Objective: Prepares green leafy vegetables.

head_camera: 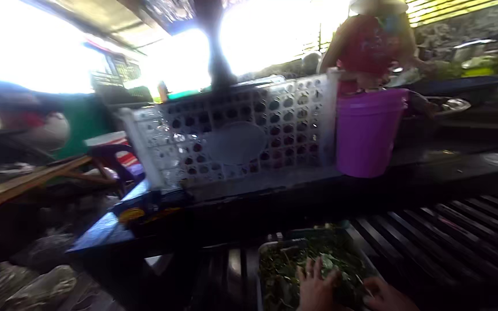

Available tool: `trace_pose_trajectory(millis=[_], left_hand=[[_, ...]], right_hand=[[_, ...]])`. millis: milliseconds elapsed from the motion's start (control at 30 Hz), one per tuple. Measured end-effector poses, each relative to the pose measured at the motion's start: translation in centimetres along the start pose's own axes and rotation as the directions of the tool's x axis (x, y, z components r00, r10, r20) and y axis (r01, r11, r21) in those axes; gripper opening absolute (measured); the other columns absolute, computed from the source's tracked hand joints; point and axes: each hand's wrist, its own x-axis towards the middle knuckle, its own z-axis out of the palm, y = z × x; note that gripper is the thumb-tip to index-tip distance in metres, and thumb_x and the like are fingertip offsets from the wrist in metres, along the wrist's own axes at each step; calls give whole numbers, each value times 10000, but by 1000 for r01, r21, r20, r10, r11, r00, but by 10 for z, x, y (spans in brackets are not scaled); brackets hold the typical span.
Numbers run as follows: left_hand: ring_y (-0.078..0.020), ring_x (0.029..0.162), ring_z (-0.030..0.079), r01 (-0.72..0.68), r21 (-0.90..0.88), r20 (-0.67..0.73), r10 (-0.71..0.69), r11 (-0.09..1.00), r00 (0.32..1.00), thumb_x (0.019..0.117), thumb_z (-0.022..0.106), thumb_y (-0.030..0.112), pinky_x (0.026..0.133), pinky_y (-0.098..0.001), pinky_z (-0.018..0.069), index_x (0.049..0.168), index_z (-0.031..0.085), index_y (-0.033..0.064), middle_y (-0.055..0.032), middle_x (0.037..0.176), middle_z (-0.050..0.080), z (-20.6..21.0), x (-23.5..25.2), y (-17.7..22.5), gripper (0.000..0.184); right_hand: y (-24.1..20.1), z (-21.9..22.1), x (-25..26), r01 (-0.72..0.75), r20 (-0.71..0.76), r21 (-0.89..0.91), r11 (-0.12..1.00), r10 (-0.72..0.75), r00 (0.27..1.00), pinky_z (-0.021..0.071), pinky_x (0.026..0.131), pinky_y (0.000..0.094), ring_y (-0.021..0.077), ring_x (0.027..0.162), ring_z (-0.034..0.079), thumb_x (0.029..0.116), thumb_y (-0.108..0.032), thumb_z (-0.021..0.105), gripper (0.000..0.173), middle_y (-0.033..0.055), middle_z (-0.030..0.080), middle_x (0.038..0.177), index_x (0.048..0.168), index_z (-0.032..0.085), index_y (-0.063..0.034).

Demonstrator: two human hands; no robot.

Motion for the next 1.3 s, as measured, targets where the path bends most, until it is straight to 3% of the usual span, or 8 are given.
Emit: trace_pose_trajectory(millis=[100, 267, 333, 400, 533, 733, 1033, 1300], left_hand=[[-492, 1541, 133, 71, 118, 94, -82, 990, 992, 708, 837, 618, 1140, -808, 80, 1523, 495, 354, -170, 1692, 207, 19, 20, -27, 923], [-524, 1537, 79, 241, 143, 146, -261, 960, 954, 655, 903, 503, 1076, -857, 155, 1516, 482, 389, -150, 1713, 128, 34, 20, -70, 965], [-497, 1536, 133, 275, 134, 168, -296, 952, 940, 677, 894, 428, 1067, -810, 269, 1501, 498, 367, -137, 1710, 145, 35, 18, -75, 916], [-463, 1484, 293, 271, 120, 142, -287, 955, 947, 699, 874, 331, 1032, -718, 396, 1453, 555, 330, -135, 1669, 272, 39, 15, -74, 819], [-396, 1316, 537, 228, 102, 9, -230, 968, 973, 801, 771, 136, 958, -577, 533, 1322, 665, 265, -119, 1509, 517, 54, 18, -86, 547], [-338, 1184, 642, 99, 4, -149, -97, 995, 984, 833, 733, 108, 992, -519, 530, 1207, 731, 186, -137, 1350, 639, 40, 20, -103, 383], [-294, 1117, 690, -51, -115, -401, 1, 992, 916, 808, 754, 19, 987, -491, 548, 1136, 747, 54, -160, 1224, 702, -18, 17, -88, 330], [-252, 1056, 700, -53, -196, -426, -37, 979, 904, 817, 805, 114, 941, -530, 559, 1189, 722, 69, -106, 1192, 712, -79, 11, -52, 385]], right_hand=[[10, -9, 17, 7, -88, 259, 966, 17, 996, 526, 931, 559, 353, 1039, 677, 1002, -159, 637, 305, 221, 691, 1168, 1268, 653, -10], [1, -23, 18, -68, -144, 480, 875, 155, 977, 551, 852, 475, 269, 1044, 664, 1039, -167, 593, 239, 145, 684, 1169, 1243, 658, -60], [1, -22, 18, -71, -153, 483, 873, 164, 974, 551, 838, 468, 265, 1023, 668, 1036, -158, 601, 224, 140, 691, 1148, 1227, 667, -60], [1, -20, 16, -72, -154, 488, 870, 167, 974, 550, 825, 447, 244, 988, 671, 1029, -160, 613, 215, 124, 700, 1114, 1211, 675, -65], [-2, -20, 10, -85, -140, 475, 876, 171, 975, 548, 818, 427, 223, 967, 673, 1028, -169, 622, 204, 106, 706, 1103, 1204, 683, -84], [-2, -27, 5, -87, -100, 414, 906, 141, 985, 538, 826, 412, 209, 949, 671, 1037, -182, 610, 209, 100, 706, 1094, 1213, 675, -89], [-4, -32, 2, -81, -58, 402, 912, 114, 992, 525, 891, 440, 230, 986, 663, 1036, -174, 613, 214, 122, 697, 1107, 1215, 676, -75], [-6, -34, -6, -95, -38, 412, 906, 121, 992, 517, 895, 437, 232, 995, 656, 1036, -159, 617, 205, 128, 694, 1116, 1207, 672, -58]])
